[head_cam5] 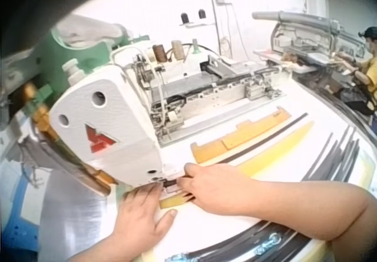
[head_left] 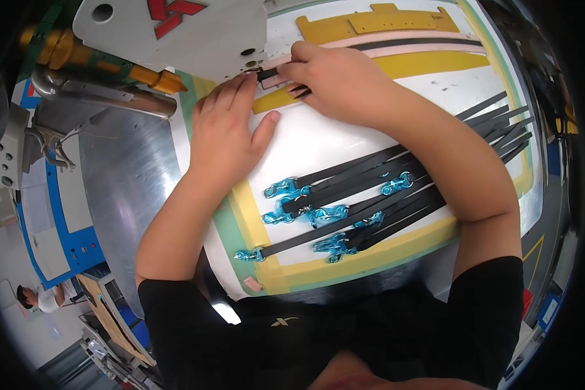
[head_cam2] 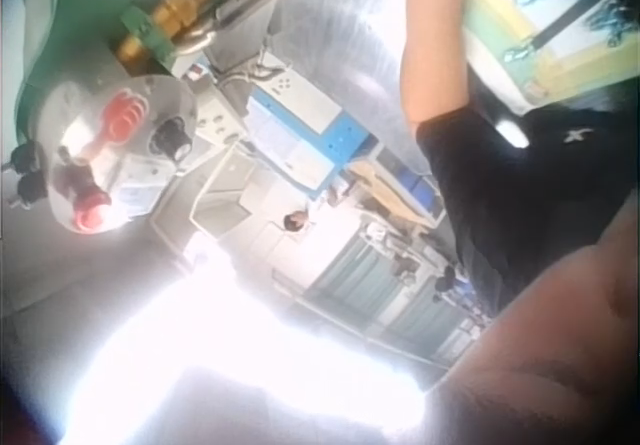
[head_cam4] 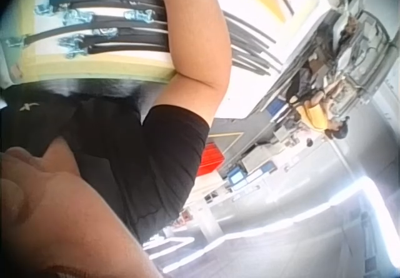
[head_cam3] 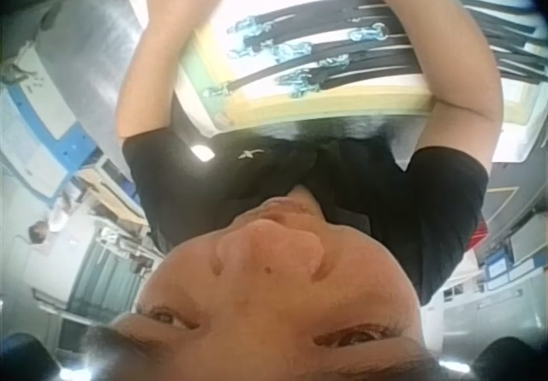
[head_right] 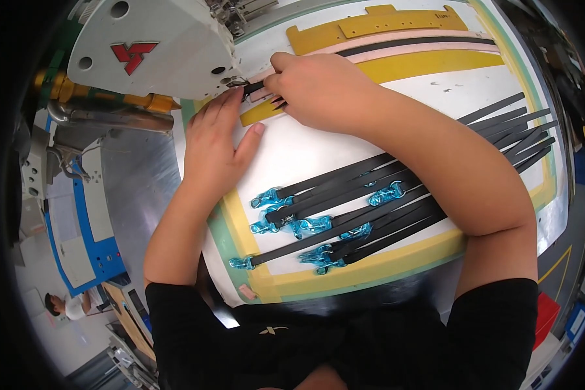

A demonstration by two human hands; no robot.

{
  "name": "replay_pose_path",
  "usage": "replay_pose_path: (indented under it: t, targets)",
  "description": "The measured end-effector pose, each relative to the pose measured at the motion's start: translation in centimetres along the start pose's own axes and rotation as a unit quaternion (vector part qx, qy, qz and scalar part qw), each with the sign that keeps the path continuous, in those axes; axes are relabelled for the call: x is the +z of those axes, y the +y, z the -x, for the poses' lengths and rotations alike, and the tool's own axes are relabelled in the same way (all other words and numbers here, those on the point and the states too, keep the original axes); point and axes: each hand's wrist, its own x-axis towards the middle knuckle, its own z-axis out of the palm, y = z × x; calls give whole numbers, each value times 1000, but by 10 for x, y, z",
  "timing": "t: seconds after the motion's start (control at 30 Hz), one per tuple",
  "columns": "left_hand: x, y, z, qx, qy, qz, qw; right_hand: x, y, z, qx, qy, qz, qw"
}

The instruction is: Sewing zippers onto leather strips using a sewing machine.

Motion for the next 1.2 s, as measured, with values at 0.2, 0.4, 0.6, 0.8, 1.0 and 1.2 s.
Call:
replay_pose_path:
  t: [0.2,0.4,0.6,0.8,1.0,1.2]
  targets:
    - [-3,5,-1,24,-1,-62,998,2,1,-1,-19,28,-5,999]
    - [-2,5,-1,20,-2,-66,998,1,1,1,-14,21,-4,1000]
    - [-1,0,1,2,-6,0,1000,1,-2,0,-14,21,3,1000]
    - [-1,-2,-3,0,-13,42,999,3,0,1,-2,19,1,1000]
    - [-3,-2,-4,-7,-14,39,999,1,0,-2,0,11,-14,1000]
    - [-2,1,-2,-20,-19,29,999,3,0,0,5,9,-16,1000]
